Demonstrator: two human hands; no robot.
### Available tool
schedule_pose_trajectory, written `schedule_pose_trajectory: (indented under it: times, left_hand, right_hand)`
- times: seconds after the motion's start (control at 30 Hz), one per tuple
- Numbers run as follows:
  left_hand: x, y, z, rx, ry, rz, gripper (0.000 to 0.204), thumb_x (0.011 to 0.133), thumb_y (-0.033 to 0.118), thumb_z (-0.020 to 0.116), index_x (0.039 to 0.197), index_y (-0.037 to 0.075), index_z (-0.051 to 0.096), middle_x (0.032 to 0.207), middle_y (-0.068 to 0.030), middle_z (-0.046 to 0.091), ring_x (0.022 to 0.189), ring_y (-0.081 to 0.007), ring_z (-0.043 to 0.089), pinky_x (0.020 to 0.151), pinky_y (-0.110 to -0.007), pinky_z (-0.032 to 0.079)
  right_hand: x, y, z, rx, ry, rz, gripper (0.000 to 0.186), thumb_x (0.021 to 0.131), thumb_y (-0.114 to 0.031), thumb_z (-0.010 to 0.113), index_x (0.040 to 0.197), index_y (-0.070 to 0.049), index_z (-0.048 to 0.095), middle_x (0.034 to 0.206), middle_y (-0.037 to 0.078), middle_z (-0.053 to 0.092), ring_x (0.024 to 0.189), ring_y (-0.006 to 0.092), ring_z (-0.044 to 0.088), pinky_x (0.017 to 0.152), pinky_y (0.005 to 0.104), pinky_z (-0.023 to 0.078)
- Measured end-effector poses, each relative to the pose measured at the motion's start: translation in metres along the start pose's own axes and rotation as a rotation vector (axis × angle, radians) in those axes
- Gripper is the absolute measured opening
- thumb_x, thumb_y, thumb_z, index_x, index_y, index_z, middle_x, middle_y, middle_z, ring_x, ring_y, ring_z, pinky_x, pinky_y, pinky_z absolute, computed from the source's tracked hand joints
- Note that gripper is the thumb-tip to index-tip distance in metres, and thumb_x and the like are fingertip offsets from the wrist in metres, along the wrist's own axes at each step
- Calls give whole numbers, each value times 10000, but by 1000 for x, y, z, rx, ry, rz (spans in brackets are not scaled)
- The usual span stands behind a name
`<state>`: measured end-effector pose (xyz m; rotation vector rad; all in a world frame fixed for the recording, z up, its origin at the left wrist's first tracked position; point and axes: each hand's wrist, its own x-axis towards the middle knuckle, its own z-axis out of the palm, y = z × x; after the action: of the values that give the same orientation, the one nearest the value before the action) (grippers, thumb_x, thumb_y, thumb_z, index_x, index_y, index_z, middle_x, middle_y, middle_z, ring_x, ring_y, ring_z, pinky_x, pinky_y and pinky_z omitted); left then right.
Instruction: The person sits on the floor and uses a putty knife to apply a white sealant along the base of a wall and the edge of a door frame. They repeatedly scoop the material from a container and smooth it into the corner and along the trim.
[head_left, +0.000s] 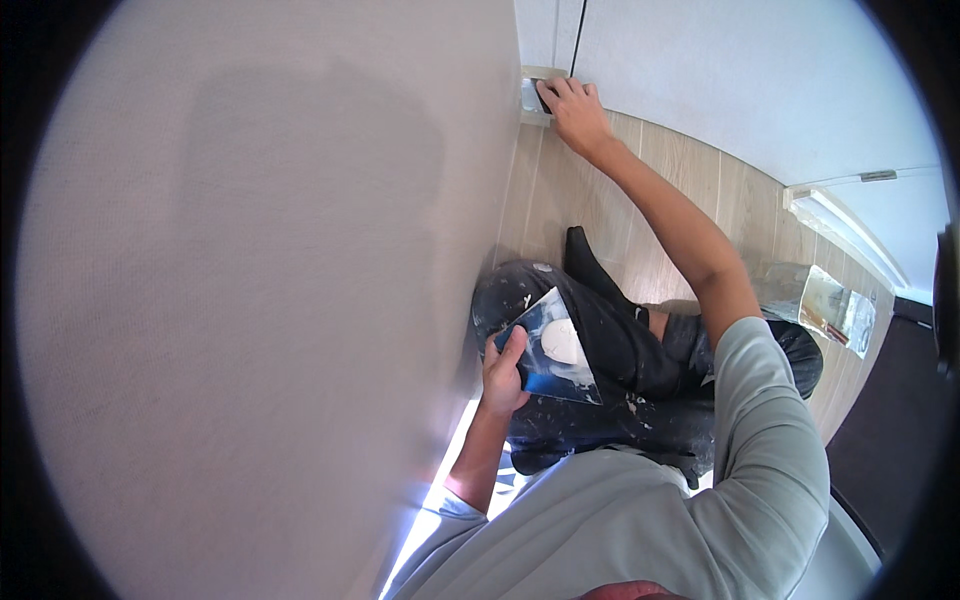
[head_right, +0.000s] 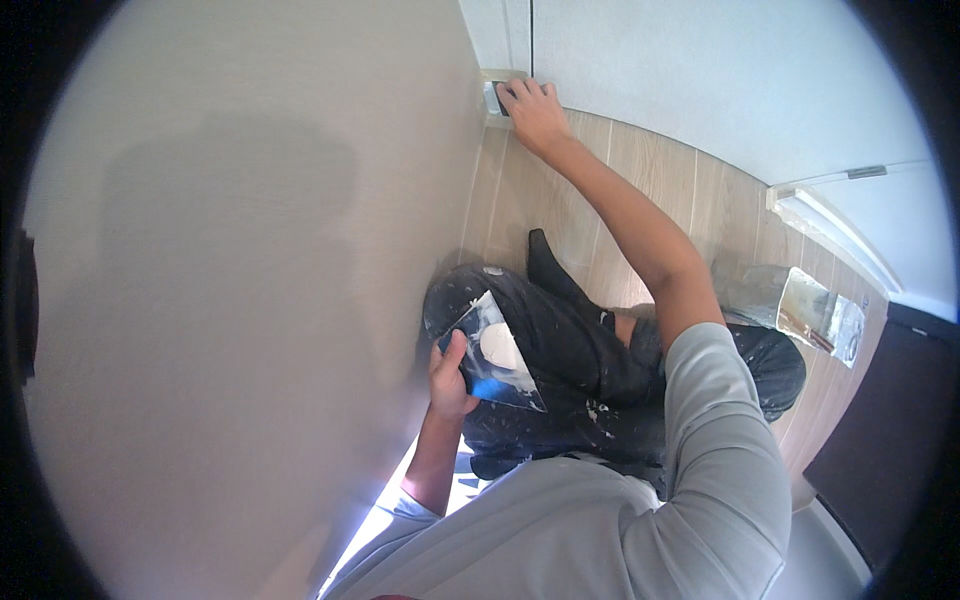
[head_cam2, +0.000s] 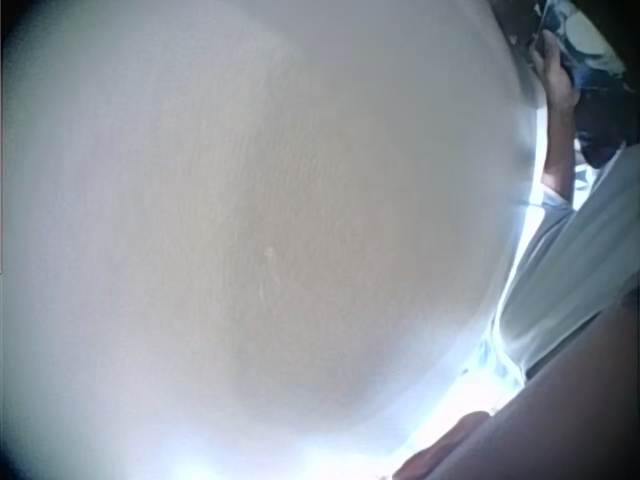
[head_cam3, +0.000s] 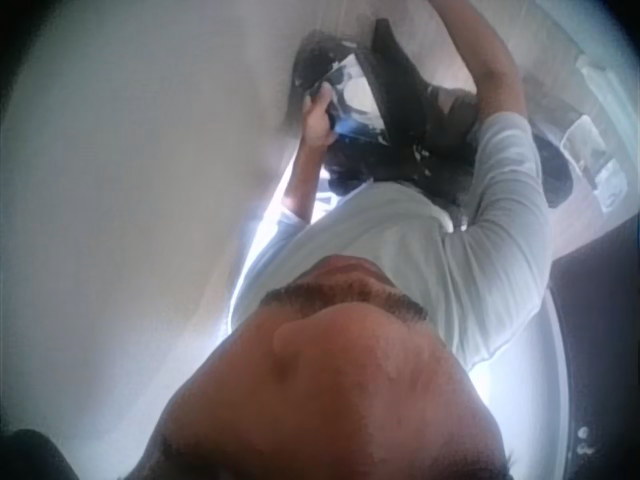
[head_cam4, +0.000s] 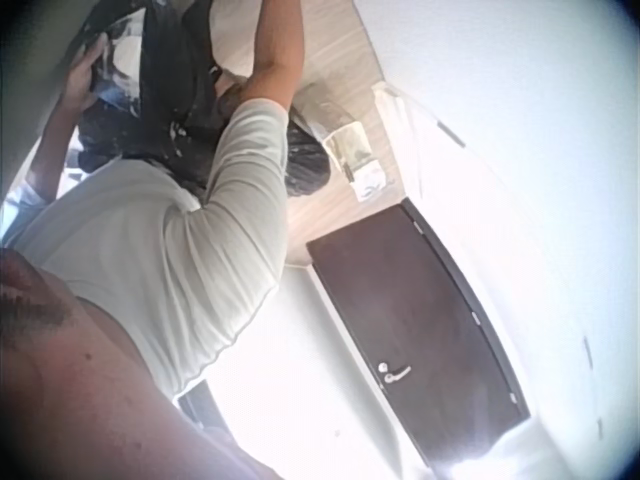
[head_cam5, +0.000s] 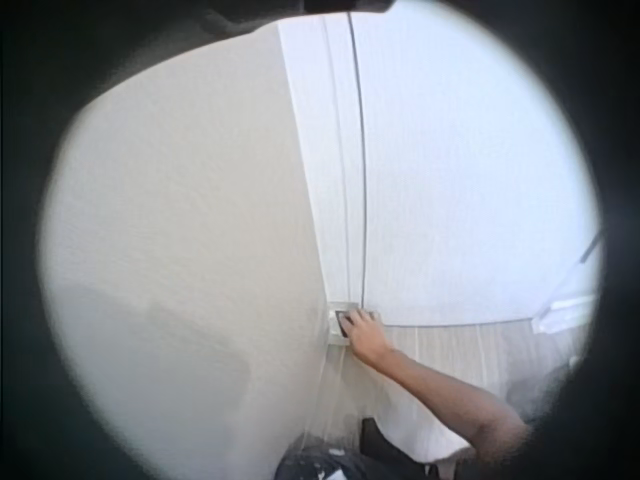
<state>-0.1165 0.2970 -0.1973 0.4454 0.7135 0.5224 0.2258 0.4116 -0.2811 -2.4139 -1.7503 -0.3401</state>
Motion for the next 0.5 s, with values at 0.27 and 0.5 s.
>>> schedule_pose_trajectory:
  times: [0.27, 0.5]
  left_hand:
    - [-1, 1, -2, 43, -69, -27, 406, 945, 277, 498, 1243, 3, 469, 1155, -113, 590, 1040, -217, 594, 897, -366, 467]
    - [-2, 0, 2, 24, 31, -32, 406, 950, 308, 484, 1226, 10, 482, 1143, -112, 596, 1030, -224, 600, 890, -376, 475]
  right_hand:
    - [-5, -2, 6, 33, 31, -1, 504, 808, -20, 467, 1309, -78, 473, 1173, 83, 510, 1082, 242, 469, 860, 387, 363]
    - [-34, -1, -62, 403, -22, -70, 551, 753, 67, 450, 1278, -85, 516, 1117, 122, 512, 1034, 278, 469, 868, 357, 372]
